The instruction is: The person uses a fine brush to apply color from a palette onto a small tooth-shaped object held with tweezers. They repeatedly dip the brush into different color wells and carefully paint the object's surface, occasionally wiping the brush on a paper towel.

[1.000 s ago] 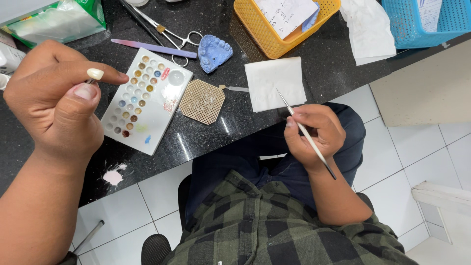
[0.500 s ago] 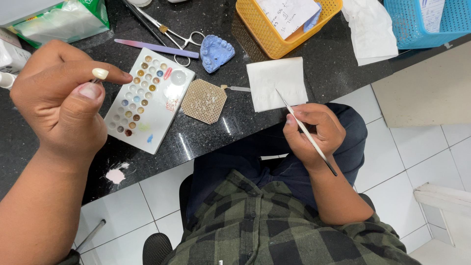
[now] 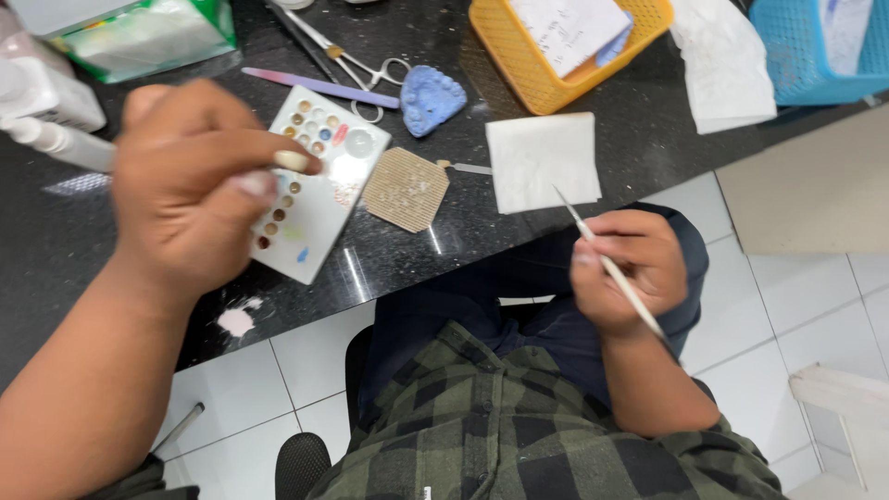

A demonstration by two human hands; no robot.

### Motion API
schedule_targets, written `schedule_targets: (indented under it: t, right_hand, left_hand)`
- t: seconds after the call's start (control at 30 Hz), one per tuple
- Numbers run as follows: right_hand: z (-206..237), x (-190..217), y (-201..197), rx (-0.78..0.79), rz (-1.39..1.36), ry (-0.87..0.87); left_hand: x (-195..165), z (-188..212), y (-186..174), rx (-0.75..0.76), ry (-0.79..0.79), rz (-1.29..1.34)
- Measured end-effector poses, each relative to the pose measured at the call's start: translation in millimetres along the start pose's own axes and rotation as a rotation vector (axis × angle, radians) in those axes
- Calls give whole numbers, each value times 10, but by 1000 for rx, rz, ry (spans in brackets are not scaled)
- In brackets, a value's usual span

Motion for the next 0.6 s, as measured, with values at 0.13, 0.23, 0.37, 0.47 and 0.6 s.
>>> schedule_targets:
  t: [0.13,0.23,0.37,0.47,0.6]
  right_hand:
    - [-272,145,107,26,-557,130]
    - [-610,306,256,150,-694,214]
    - [-901,503,748,336,-794,234]
    - [-1084,646,1150,492,-838,253]
    - [-1317,751,1496,620,-743,310]
  left_hand:
    - [-84,-57,91,167,163,-62]
    - [-70,-54,113,210,193,82]
    - [-52,-41,40,220,233,115]
    - [-31,-32,-59,199,244,111]
    - [65,-37,-141,175,233,137]
Point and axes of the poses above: each hand's wrist, its own z-axis away from the middle knuckle, its own y-axis out of the palm, x = y × z, the point moved 6 cm from there along -z, towards the middle knuckle, and after that the axes turned 9 degrees about y, right-handed, at the moved point
